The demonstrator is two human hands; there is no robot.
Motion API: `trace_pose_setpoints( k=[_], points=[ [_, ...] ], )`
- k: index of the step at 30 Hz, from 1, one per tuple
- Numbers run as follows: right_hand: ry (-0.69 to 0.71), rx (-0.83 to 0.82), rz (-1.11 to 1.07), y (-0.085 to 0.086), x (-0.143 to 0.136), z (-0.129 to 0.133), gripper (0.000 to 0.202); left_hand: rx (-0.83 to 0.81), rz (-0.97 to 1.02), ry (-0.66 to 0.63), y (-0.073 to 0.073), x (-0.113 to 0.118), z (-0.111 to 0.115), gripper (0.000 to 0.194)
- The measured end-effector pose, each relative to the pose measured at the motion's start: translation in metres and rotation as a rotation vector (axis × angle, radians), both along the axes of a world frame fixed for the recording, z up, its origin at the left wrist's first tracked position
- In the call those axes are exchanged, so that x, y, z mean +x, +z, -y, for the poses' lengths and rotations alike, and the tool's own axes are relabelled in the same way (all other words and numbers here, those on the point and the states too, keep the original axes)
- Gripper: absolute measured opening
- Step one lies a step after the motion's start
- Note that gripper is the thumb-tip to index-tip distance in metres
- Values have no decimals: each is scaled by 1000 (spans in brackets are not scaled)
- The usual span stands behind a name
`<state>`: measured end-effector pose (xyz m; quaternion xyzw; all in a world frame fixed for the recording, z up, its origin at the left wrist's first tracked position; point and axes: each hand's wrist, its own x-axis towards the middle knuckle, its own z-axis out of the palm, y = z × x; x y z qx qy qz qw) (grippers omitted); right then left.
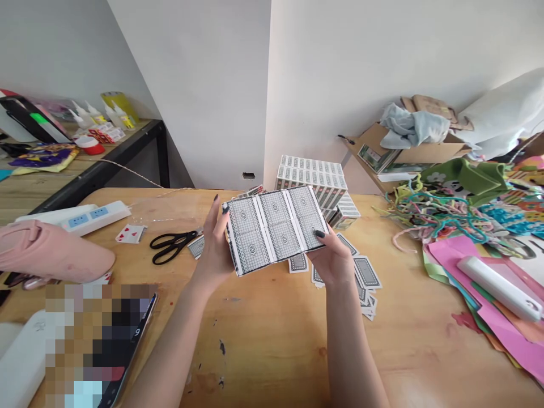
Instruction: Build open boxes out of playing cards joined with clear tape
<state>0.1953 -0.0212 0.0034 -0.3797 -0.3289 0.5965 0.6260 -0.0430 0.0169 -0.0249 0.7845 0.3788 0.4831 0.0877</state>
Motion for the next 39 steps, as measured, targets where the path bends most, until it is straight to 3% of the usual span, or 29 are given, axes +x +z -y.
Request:
trace_pose_setpoints(
  k=[5, 8, 11, 16, 18, 24, 27, 30, 35, 39],
  points=[
    [-17, 12, 29, 2, -1, 0, 56, -240, 16, -59, -1, -10, -3, 97],
    [-35, 10, 44, -1, -1, -1, 56, -402, 120, -32, 0, -12, -3, 80],
    [-43, -4, 56, -5, 1, -2, 55, -582, 366, -40, 3, -13, -4, 55],
    [-41, 0, 24, -9, 4, -4, 47, -802, 811, -159, 11, -14, -4, 42],
    [-50, -3, 58, -10, 3, -3, 48, -848, 821, -166, 14, -13, -3, 46],
    [-54, 11, 80, -12, 5, -2, 49, -1012, 597, -43, 18, -9, -1, 60],
    [-2, -2, 127, -14, 9, -2, 53, -992, 518, -79, 20, -9, 0, 57],
    [2, 7, 241, -15, 11, -1, 56, -824, 419, -137, 22, -10, 5, 64],
    [62, 134, 374, -13, 16, 4, 80, -622, 357, -172, 25, -9, 13, 62],
    [79, 243, 526, -13, 25, 6, 82, -504, 287, -158, 26, -7, 15, 54]
  ],
)
